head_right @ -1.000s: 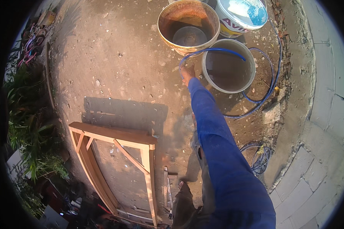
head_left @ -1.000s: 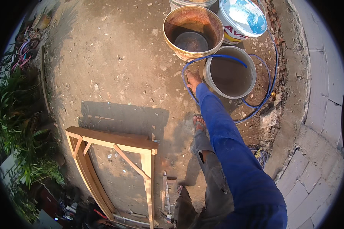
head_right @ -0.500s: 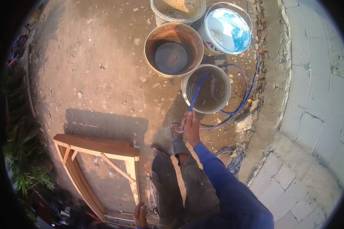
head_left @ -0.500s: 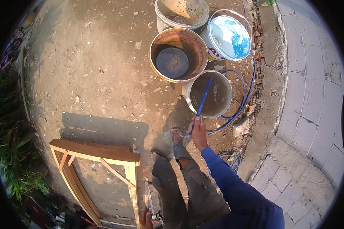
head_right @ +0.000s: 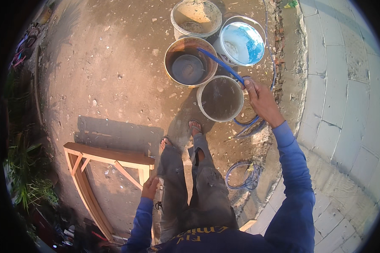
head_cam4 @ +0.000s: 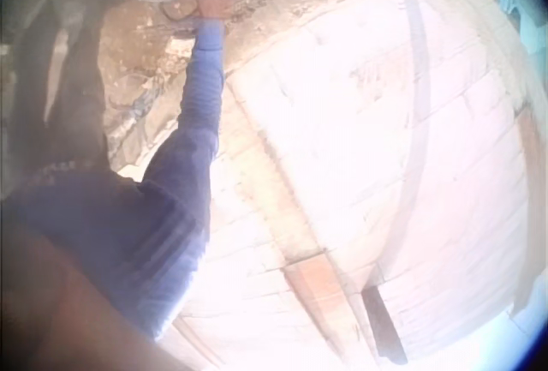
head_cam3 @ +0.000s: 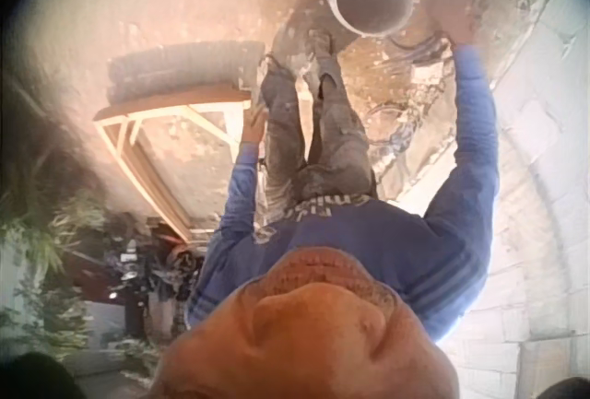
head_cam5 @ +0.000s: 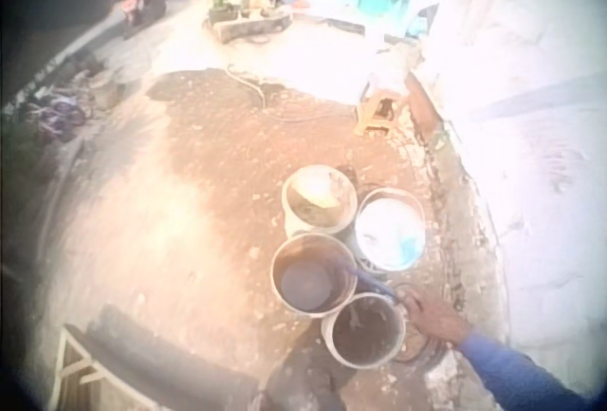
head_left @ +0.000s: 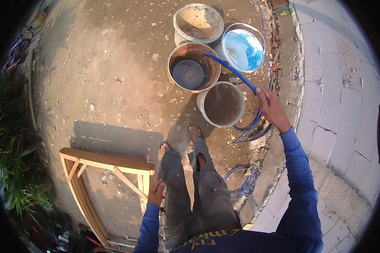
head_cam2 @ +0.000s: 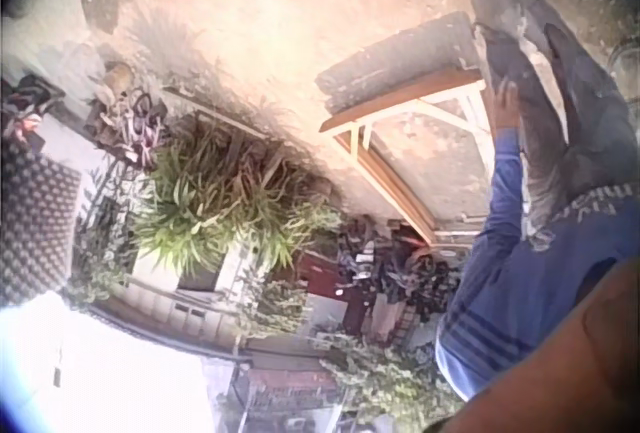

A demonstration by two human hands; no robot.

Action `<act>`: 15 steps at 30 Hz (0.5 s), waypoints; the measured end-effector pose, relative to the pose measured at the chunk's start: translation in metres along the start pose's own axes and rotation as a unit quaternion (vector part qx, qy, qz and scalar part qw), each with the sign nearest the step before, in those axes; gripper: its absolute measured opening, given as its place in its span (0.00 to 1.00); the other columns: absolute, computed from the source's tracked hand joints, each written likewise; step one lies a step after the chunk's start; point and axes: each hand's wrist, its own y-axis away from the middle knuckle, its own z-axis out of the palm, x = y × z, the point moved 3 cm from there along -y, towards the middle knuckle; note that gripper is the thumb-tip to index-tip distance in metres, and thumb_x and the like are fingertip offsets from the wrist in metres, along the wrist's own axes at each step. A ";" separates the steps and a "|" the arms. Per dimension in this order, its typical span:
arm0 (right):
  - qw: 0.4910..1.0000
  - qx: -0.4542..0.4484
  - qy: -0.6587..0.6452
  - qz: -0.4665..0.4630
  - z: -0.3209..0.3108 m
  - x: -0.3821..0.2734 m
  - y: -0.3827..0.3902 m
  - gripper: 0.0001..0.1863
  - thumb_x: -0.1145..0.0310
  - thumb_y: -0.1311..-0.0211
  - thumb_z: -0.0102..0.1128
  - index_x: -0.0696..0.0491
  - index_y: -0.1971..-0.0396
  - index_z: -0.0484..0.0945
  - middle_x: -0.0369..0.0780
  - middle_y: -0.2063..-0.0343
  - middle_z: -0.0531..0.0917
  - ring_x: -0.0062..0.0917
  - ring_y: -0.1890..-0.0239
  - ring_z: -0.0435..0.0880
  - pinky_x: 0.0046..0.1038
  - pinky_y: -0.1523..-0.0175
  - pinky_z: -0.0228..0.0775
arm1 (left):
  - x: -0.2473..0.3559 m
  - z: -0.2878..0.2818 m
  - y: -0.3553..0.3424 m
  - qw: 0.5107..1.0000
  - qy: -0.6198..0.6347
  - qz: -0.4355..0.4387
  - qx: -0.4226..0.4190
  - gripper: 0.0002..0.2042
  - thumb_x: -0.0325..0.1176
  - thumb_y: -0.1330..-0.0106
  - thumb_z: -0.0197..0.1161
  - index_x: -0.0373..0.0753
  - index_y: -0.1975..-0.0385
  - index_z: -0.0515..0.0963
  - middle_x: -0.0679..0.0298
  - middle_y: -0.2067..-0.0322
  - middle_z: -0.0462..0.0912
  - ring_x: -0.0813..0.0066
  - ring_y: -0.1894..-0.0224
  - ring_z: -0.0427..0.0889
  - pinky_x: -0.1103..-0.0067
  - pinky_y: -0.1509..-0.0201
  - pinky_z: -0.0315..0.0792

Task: The person saws a piece of wood on a large wooden frame and then uses a blue hose to fill a bucket with water.

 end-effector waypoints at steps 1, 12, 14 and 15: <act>0.999 0.024 -0.001 -0.027 0.025 0.019 -0.037 0.27 0.50 0.20 0.42 0.59 0.63 0.79 0.41 0.77 0.74 0.27 0.73 0.74 0.34 0.63 0.67 | 0.009 0.016 -0.023 0.999 -0.027 0.038 -0.027 0.28 0.44 0.28 0.64 0.29 0.36 0.72 0.58 0.45 0.82 0.75 0.47 0.81 0.78 0.39 0.72; 0.908 -0.155 -0.330 0.207 0.202 0.004 -0.262 0.21 0.52 0.23 0.51 0.55 0.47 0.77 0.35 0.73 0.72 0.19 0.79 0.67 0.24 0.76 0.62 | 0.188 0.273 -0.263 0.931 -0.173 0.321 0.025 0.32 0.55 0.27 0.54 0.37 0.32 0.65 0.43 0.38 0.72 0.47 0.35 0.72 0.66 0.34 0.67; 0.918 -0.124 -0.336 0.172 0.199 0.007 -0.258 0.23 0.52 0.24 0.52 0.56 0.44 0.76 0.38 0.69 0.76 0.22 0.73 0.73 0.26 0.68 0.68 | 0.197 0.279 -0.274 0.945 -0.136 0.297 0.012 0.29 0.56 0.26 0.52 0.36 0.39 0.72 0.44 0.47 0.83 0.48 0.43 0.82 0.65 0.41 0.74; 0.927 -0.087 -0.340 0.135 0.195 0.013 -0.251 0.26 0.51 0.24 0.53 0.57 0.41 0.75 0.41 0.64 0.80 0.25 0.67 0.78 0.28 0.60 0.73 | 0.202 0.276 -0.274 0.939 -0.137 0.312 0.039 0.26 0.55 0.25 0.51 0.35 0.46 0.75 0.48 0.59 0.86 0.52 0.54 0.85 0.64 0.47 0.76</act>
